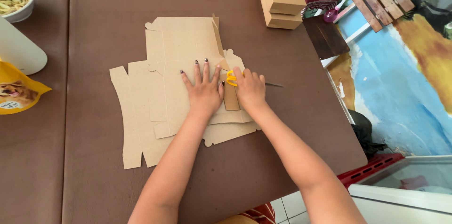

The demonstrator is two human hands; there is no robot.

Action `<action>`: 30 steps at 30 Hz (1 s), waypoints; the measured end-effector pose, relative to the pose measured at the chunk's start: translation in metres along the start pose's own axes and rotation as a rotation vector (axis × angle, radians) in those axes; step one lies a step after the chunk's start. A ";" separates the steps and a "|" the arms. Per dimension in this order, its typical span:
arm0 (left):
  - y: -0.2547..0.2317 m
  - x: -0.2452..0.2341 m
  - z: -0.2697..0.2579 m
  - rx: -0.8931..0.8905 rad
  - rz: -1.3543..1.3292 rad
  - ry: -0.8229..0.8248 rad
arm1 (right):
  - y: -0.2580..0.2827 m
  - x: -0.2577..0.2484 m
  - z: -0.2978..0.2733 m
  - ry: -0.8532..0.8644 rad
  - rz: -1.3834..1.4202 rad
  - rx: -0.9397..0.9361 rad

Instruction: The person cuts a flat cardboard piece into a box shape using yellow scissors, then folds the flaps to assemble a small cardboard box. The person repeats the cutting and folding process to create additional boxes.

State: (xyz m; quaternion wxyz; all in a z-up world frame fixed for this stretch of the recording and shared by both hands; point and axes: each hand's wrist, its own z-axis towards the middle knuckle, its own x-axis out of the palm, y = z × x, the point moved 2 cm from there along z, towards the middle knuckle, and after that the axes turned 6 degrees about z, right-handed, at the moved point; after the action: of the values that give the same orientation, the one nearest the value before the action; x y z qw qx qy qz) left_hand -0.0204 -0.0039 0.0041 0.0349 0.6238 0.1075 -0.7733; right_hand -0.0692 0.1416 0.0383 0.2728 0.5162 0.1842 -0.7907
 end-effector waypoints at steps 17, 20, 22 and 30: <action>0.001 0.009 -0.001 0.010 -0.005 -0.040 | 0.006 -0.020 -0.062 0.043 -0.026 -0.043; 0.000 0.006 0.001 0.000 -0.048 -0.007 | 0.004 -0.024 -0.085 0.027 0.024 -0.046; 0.001 -0.002 -0.008 0.073 -0.075 -0.121 | 0.007 -0.027 -0.099 -0.008 0.145 -0.012; -0.015 -0.054 -0.027 0.293 -0.067 0.409 | -0.037 -0.065 -0.101 0.295 0.680 0.603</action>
State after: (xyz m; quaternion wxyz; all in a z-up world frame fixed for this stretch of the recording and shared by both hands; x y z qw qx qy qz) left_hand 0.0142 0.0116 0.0529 -0.1039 0.7617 0.0195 -0.6393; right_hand 0.0007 0.2436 0.0579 0.3253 0.7099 -0.1960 -0.5931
